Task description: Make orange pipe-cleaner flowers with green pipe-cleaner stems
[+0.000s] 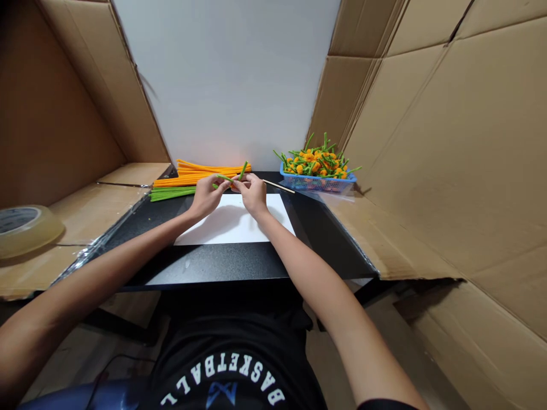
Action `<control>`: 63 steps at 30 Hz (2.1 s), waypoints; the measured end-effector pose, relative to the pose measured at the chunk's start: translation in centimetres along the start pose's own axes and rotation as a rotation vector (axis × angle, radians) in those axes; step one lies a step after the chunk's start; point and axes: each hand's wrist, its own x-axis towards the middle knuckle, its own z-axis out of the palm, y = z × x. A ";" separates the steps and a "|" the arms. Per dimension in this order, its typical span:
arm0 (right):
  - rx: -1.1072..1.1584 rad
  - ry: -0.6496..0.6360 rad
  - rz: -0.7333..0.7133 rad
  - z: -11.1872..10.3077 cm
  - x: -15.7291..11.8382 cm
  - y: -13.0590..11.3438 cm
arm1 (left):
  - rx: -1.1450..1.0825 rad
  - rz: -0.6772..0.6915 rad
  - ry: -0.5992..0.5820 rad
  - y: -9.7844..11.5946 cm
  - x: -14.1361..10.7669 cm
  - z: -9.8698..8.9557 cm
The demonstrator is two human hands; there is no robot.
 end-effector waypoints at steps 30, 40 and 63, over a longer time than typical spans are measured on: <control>0.344 -0.003 0.236 -0.1 0.0 1.2 | -0.105 -0.302 -0.020 -1.2 -0.6 1.5; 0.304 0.001 0.349 -0.1 0.0 1.8 | 0.044 -0.286 -0.032 -1.5 -1.4 1.4; 0.136 0.031 0.302 0.2 -0.4 1.1 | -0.702 -0.481 0.081 -0.8 -1.8 2.1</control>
